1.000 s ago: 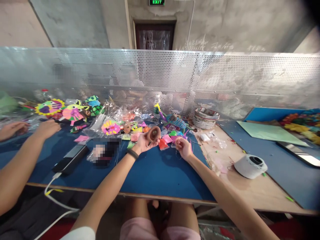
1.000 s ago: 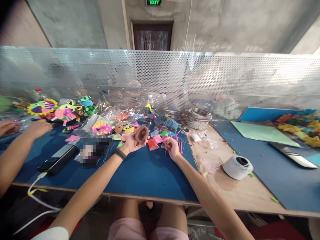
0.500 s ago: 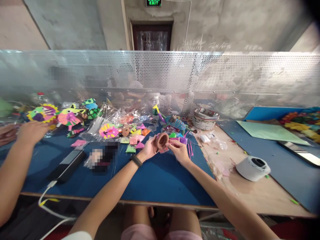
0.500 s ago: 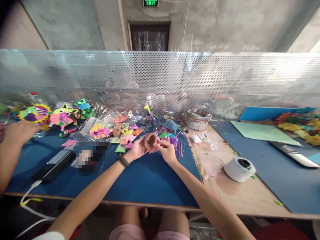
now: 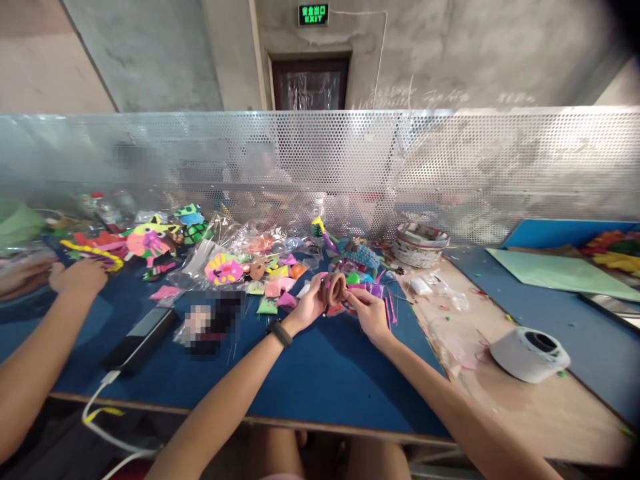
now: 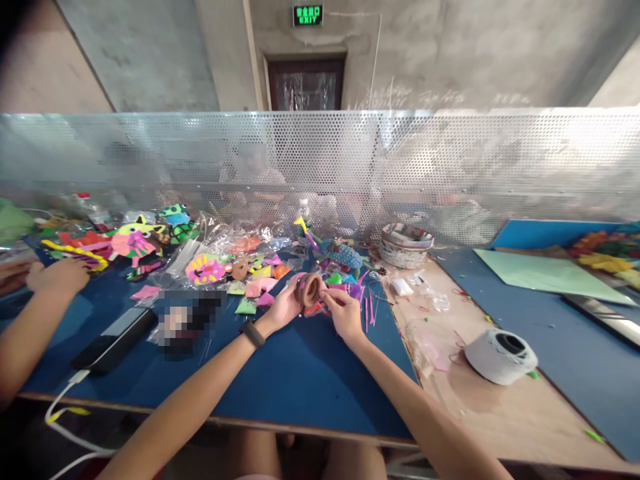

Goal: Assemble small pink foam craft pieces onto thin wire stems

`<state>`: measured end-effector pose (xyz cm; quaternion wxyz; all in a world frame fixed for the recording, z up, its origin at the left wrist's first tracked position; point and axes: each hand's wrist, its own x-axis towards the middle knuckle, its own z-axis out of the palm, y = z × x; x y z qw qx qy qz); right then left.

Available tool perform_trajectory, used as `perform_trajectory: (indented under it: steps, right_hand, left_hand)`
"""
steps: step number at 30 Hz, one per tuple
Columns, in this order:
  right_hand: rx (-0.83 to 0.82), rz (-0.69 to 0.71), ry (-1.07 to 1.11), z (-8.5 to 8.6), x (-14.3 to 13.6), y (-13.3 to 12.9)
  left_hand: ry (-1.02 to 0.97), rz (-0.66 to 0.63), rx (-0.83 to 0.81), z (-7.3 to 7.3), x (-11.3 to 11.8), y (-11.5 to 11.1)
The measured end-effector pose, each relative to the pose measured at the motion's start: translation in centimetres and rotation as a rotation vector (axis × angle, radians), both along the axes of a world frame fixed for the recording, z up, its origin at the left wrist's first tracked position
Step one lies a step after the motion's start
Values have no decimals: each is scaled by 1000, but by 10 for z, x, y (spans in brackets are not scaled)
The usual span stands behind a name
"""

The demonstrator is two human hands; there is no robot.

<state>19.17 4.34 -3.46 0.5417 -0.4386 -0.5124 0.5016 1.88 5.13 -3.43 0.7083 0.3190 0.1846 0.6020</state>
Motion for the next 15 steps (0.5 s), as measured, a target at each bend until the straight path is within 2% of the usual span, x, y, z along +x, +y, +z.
perform_trajectory:
  steps: [4,9,15]
  right_hand:
    - [13,25,51,2,-1,-3]
    - [37,47,108,0,1,-3]
    - [-18,-15,100,-2,1,-1]
  left_hand:
    - [-13,59,-18,0,-1,2]
    - [-1,53,-84,8,-8,3]
    - [52,164,5,15,-10,4]
